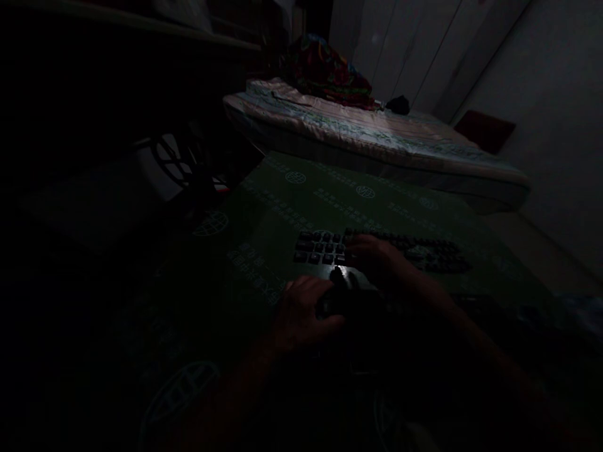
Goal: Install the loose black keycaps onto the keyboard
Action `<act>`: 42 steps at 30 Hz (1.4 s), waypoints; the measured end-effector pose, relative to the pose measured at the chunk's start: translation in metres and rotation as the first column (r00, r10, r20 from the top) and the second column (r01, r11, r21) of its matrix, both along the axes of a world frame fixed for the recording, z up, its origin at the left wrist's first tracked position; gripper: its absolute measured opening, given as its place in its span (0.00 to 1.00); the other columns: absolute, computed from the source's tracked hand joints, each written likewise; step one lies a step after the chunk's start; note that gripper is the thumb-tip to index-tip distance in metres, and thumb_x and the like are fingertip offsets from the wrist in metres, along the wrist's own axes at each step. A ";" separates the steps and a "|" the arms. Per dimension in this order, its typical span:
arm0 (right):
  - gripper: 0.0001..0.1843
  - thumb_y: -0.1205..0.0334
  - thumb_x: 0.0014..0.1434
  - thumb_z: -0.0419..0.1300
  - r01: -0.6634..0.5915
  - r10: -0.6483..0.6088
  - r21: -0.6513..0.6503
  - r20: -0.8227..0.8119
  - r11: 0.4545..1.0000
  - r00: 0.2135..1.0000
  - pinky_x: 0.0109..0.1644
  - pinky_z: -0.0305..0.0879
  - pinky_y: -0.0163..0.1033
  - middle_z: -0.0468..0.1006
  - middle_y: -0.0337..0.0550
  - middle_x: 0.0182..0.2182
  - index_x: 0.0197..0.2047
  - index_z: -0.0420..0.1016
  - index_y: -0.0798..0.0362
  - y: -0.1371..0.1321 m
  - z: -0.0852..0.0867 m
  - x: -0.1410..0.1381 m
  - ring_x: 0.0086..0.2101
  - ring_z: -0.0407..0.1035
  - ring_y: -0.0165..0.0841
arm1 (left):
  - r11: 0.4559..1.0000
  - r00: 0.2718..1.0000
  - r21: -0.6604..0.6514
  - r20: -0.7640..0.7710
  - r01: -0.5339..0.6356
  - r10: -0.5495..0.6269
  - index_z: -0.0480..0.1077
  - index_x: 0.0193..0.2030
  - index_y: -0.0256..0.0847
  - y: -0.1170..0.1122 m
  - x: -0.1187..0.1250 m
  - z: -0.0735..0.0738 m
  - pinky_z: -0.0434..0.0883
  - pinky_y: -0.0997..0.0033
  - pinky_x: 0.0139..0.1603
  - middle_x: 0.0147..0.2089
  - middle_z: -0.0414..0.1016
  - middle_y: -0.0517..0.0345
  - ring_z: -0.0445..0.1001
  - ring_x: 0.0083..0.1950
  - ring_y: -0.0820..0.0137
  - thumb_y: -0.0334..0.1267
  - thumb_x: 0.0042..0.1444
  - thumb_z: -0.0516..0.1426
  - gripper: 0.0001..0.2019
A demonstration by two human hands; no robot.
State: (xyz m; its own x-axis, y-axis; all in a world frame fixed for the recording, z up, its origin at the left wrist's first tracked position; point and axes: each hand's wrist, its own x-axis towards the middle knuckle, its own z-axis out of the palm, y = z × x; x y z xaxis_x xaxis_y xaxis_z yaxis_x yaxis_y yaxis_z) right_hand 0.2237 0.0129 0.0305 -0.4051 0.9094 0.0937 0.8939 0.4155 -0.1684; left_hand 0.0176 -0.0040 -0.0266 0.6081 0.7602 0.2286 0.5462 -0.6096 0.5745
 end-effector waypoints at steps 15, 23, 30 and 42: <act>0.10 0.67 0.60 0.55 -0.097 0.050 0.311 0.156 0.946 0.987 0.46 0.69 0.44 0.75 0.52 0.44 0.42 0.76 0.55 -0.093 -0.042 -0.016 0.51 0.65 0.42 | 1.000 1.000 0.008 -0.022 0.007 -0.007 0.69 0.45 0.41 0.000 0.003 0.003 0.65 0.58 0.48 0.46 0.75 0.53 0.69 0.48 0.59 0.45 0.44 0.63 0.21; 0.10 0.69 0.59 0.55 -0.072 -0.017 0.362 0.238 0.929 0.971 0.44 0.68 0.44 0.75 0.55 0.42 0.40 0.77 0.60 -0.101 -0.040 -0.028 0.49 0.66 0.45 | 1.000 1.000 0.020 -0.022 0.019 -0.018 0.69 0.46 0.40 0.000 0.003 0.002 0.65 0.57 0.48 0.45 0.75 0.53 0.69 0.48 0.59 0.47 0.45 0.63 0.22; 0.11 0.70 0.60 0.53 -0.050 -0.035 0.343 0.238 0.938 0.971 0.43 0.68 0.45 0.75 0.56 0.44 0.40 0.77 0.60 -0.103 -0.038 -0.031 0.51 0.65 0.46 | 1.000 1.000 0.023 -0.013 0.014 -0.014 0.69 0.46 0.39 0.000 0.003 0.002 0.65 0.57 0.49 0.45 0.75 0.53 0.69 0.48 0.59 0.46 0.45 0.63 0.22; 0.17 0.70 0.64 0.45 -0.059 -0.014 0.556 0.126 0.829 0.992 0.49 0.66 0.46 0.75 0.57 0.47 0.45 0.75 0.59 -0.112 -0.065 -0.020 0.54 0.63 0.42 | 1.000 1.000 0.020 -0.005 0.005 -0.005 0.69 0.45 0.41 -0.001 0.005 0.003 0.65 0.57 0.49 0.45 0.75 0.54 0.69 0.48 0.60 0.46 0.45 0.63 0.21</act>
